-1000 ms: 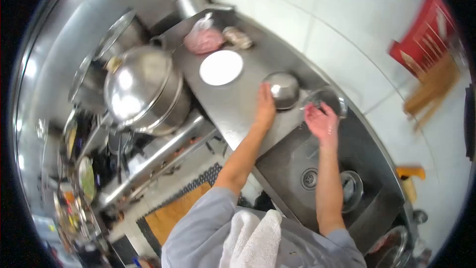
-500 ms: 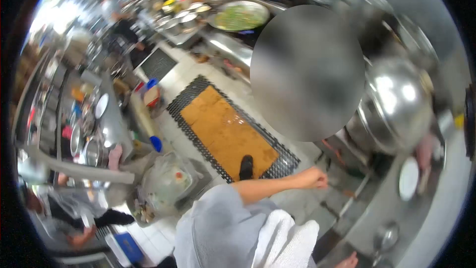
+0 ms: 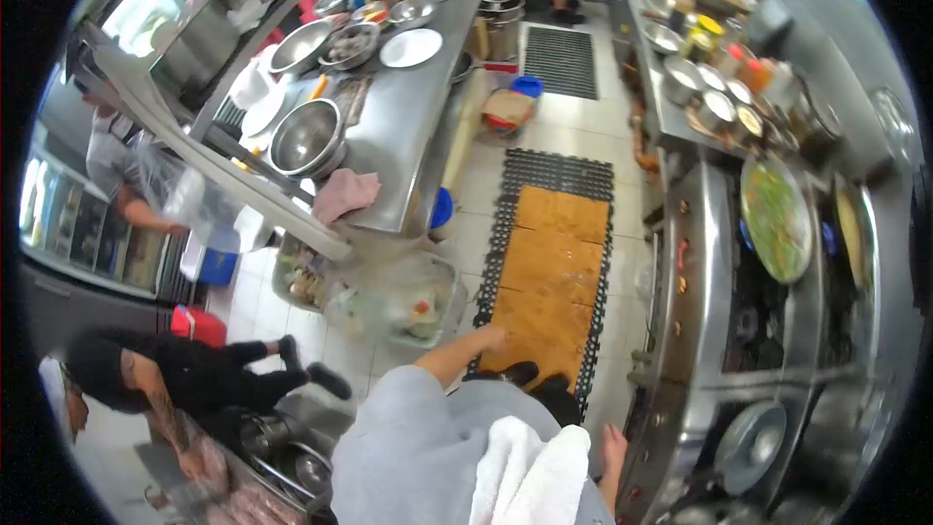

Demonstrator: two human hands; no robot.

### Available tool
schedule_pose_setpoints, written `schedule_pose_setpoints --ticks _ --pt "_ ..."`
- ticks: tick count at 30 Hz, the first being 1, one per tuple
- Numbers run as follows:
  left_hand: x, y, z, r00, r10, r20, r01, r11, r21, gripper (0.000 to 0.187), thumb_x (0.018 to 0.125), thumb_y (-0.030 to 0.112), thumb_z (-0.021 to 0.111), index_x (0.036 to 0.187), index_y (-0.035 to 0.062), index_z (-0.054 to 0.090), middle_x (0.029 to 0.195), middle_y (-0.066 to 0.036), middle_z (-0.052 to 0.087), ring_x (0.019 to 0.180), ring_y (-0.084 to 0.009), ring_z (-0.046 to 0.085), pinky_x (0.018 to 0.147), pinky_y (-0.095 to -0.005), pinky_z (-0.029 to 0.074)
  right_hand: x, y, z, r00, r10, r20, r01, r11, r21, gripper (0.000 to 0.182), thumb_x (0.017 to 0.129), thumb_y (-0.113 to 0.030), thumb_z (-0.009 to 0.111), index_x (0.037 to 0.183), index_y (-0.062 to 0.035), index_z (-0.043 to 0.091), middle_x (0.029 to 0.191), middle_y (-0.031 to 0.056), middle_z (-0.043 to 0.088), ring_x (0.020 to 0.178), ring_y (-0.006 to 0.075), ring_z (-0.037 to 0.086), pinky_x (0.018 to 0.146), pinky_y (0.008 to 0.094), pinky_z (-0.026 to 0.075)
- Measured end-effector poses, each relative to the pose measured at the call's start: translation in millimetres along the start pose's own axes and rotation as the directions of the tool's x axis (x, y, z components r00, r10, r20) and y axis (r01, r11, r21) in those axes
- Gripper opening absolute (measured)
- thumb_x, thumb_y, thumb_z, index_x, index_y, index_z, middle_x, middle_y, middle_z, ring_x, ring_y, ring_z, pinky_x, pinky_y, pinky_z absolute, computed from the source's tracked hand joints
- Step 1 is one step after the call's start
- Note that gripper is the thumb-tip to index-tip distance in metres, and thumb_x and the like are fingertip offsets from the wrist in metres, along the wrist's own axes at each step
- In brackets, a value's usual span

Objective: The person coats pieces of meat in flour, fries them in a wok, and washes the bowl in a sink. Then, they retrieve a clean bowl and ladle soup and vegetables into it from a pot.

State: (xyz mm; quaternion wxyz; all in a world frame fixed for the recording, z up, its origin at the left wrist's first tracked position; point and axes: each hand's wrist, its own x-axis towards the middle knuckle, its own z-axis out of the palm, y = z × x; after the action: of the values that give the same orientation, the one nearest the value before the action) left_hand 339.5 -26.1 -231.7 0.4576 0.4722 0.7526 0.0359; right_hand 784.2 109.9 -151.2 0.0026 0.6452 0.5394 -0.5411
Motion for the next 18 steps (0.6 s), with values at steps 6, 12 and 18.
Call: schedule_pose_setpoints --ticks 6,12,18 --pt "-28 39 -36 0.995 -0.099 0.02 0.1 0.933 -0.346 0.032 0.085 0.03 0.058 0.108 0.0127 0.071 0.105 -0.018 0.068 0.093 -0.0339 0.065 0.083 -0.0408 0.05 187 -140 105 0.781 -0.025 0.624 0.569 0.44 -0.695 0.038 0.08 -0.035 0.071 0.108 -0.0109 0.07 0.116 0.019 0.064 0.109 0.0346 0.059 0.094 0.0426 0.047" --pt "-28 20 -120 0.966 -0.251 -0.053 0.111 0.596 -0.795 0.025 0.088 0.023 0.055 0.099 0.004 0.069 0.092 -0.016 0.07 0.086 -0.0297 0.065 0.079 -0.0375 0.05 295 -312 117 0.63 -0.048 0.775 0.752 0.288 -0.593 0.022 0.073 -0.023 0.079 0.076 -0.003 0.07 0.069 0.0121 0.066 0.064 0.0215 0.063 0.061 0.0364 0.05" --pt "-80 -9 -285 0.27 -0.735 -0.622 -0.174 0.598 -0.783 0.019 0.09 0.02 0.061 0.096 0.0033 0.069 0.087 -0.012 0.069 0.075 -0.0155 0.062 0.069 -0.0304 0.05 415 -493 217 0.649 -0.227 0.726 0.603 0.736 -0.309 0.025 0.086 -0.027 0.064 0.076 -0.0042 0.065 0.068 0.0074 0.065 0.06 0.0172 0.062 0.055 0.0332 0.048"
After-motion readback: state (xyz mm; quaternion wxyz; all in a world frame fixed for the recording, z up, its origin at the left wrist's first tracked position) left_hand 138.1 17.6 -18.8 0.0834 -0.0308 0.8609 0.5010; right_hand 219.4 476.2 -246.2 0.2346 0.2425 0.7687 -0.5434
